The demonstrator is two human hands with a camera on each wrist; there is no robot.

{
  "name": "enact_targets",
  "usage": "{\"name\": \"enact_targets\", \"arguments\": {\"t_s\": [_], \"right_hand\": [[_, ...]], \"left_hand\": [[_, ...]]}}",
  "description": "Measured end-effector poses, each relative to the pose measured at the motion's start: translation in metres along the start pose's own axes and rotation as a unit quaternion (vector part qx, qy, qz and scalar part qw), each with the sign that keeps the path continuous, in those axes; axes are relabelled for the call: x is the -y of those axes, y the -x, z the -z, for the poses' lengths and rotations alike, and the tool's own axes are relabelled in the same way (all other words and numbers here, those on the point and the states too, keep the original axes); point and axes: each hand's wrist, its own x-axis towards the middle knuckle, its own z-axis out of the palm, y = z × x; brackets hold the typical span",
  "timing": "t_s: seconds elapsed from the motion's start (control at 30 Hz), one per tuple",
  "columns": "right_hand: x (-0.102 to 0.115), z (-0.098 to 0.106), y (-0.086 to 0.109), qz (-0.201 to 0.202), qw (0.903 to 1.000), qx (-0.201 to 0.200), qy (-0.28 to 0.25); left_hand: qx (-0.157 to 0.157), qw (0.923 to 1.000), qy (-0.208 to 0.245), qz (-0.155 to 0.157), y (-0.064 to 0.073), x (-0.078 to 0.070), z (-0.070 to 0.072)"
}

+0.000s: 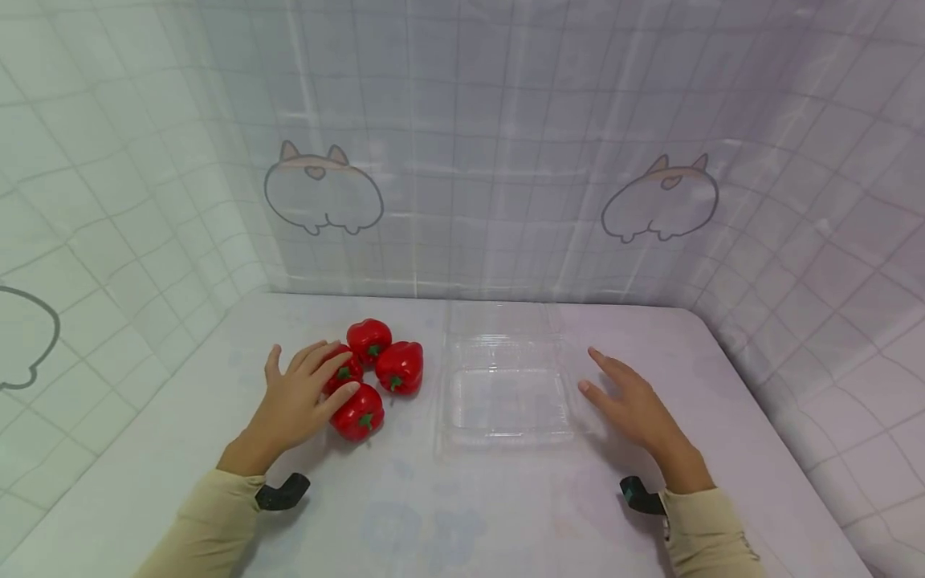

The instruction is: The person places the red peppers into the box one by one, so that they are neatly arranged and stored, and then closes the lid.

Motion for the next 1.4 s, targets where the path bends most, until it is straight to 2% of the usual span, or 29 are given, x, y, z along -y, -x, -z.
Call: {"name": "enact_targets", "arguments": {"t_s": [0.23,0.43,0.67,0.8,1.0,1.1,1.4], "right_hand": [[-0.005,-0.012,-0.001,-0.003,0.9969,-0.023,-0.076],[-0.003,-0.017,-0.001,-0.022,0.9893,-0.018,-0.143],[0.0,-0.022,0.002,-0.021,0.9855,-0.006,-0.169],[0.001,-0.025,0.003,-0.007,0.9834,-0.011,-0.181],[0.0,-0.03,0.003,0.017,0.9798,-0.006,-0.199],[0.0,-0.03,0.003,0.018,0.9798,-0.001,-0.199],[0.002,-0.033,0.005,0.031,0.9759,-0.005,-0.216]], "left_hand": [[-0.064,0.9965,0.031,-0.043,-0.002,-0.002,-0.008],[-0.088,0.9925,0.064,-0.056,0.002,0.0,-0.01],[-0.082,0.9883,0.108,-0.07,0.008,0.003,-0.01],[-0.077,0.9867,0.111,-0.091,0.01,0.002,-0.012],[-0.076,0.9815,0.095,-0.148,0.008,-0.002,-0.016],[-0.075,0.9798,0.084,-0.165,0.007,-0.006,-0.015],[-0.027,0.9861,0.04,-0.159,0.012,-0.015,-0.002]]}}
